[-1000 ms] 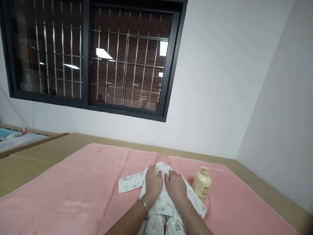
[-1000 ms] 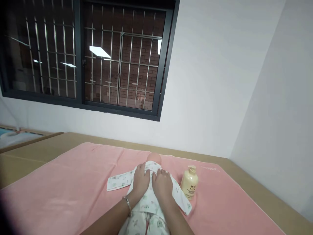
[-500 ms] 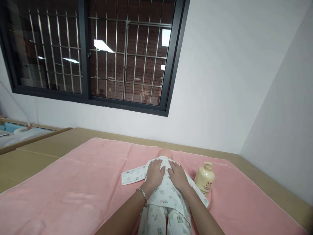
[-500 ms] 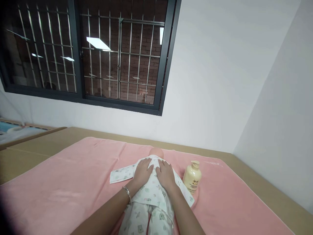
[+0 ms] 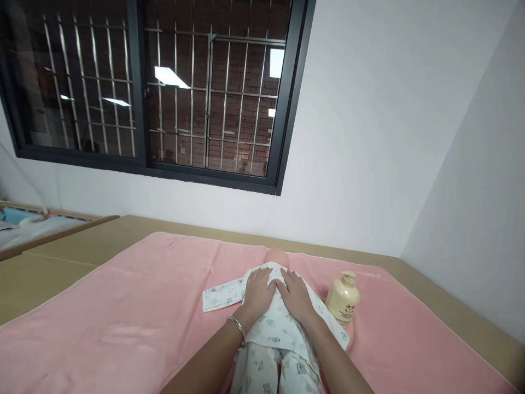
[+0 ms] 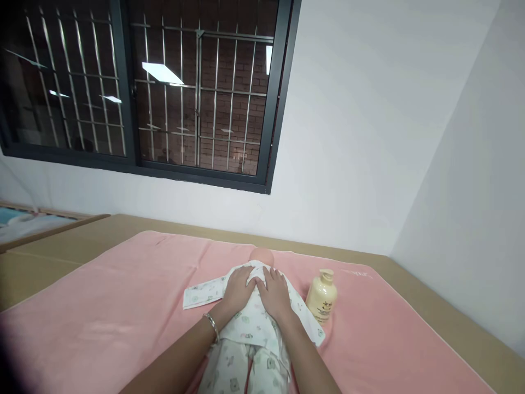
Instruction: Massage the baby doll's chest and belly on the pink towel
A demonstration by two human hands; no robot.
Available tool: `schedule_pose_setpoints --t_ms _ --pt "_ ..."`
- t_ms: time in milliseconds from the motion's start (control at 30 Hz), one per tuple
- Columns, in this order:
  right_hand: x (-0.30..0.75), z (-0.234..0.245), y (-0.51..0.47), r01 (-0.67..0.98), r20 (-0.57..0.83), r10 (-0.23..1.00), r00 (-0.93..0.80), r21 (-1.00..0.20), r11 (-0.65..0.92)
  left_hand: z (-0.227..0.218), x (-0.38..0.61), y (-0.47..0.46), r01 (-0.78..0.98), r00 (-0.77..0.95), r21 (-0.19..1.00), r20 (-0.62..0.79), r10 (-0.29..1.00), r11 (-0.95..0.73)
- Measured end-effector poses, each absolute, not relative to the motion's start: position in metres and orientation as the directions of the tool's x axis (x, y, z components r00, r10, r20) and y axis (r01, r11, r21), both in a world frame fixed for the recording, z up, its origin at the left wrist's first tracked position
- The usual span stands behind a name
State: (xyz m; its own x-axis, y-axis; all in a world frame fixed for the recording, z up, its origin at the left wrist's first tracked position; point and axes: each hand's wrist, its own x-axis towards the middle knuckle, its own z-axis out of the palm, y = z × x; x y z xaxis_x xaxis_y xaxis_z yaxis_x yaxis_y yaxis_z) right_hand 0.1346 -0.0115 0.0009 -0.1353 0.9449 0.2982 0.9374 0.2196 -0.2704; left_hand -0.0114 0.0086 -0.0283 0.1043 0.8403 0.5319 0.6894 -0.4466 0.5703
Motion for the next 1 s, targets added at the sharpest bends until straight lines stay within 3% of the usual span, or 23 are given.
schedule_pose_setpoints --t_ms 133,233,333,467,567,733,833,1000 --pt "0.120 0.011 -0.028 0.946 0.358 0.928 -0.103 -0.254 0.203 -0.025 -0.012 0.004 0.639 0.093 0.601 0.559 0.824 -0.480" --pt "0.111 0.013 -0.036 0.970 0.381 0.924 0.022 -0.231 0.073 -0.024 -0.011 0.000 0.697 0.022 0.604 0.520 0.854 -0.386" --pt "0.115 0.008 -0.030 0.967 0.364 0.931 0.012 -0.240 0.082 -0.024 -0.010 0.001 0.746 -0.010 0.588 0.480 0.877 -0.313" --pt "0.124 0.005 -0.020 0.950 0.308 0.949 -0.061 -0.273 0.149 -0.022 -0.011 0.003 0.726 0.133 0.524 0.529 0.838 -0.446" --pt "0.119 0.009 -0.025 0.958 0.337 0.938 -0.080 -0.234 0.166 -0.020 -0.011 -0.001 0.695 0.196 0.482 0.588 0.785 -0.534" --pt "0.111 0.010 -0.033 0.981 0.349 0.936 0.046 -0.193 0.024 -0.022 -0.010 -0.008 0.776 0.046 0.497 0.571 0.820 -0.389" --pt "0.122 0.006 -0.023 0.970 0.321 0.947 -0.026 -0.220 0.101 -0.025 -0.010 -0.003 0.769 0.020 0.535 0.527 0.849 -0.350" --pt "0.133 0.009 -0.018 0.942 0.301 0.933 -0.196 -0.207 0.265 -0.023 -0.014 0.005 0.699 0.185 0.516 0.538 0.822 -0.495"
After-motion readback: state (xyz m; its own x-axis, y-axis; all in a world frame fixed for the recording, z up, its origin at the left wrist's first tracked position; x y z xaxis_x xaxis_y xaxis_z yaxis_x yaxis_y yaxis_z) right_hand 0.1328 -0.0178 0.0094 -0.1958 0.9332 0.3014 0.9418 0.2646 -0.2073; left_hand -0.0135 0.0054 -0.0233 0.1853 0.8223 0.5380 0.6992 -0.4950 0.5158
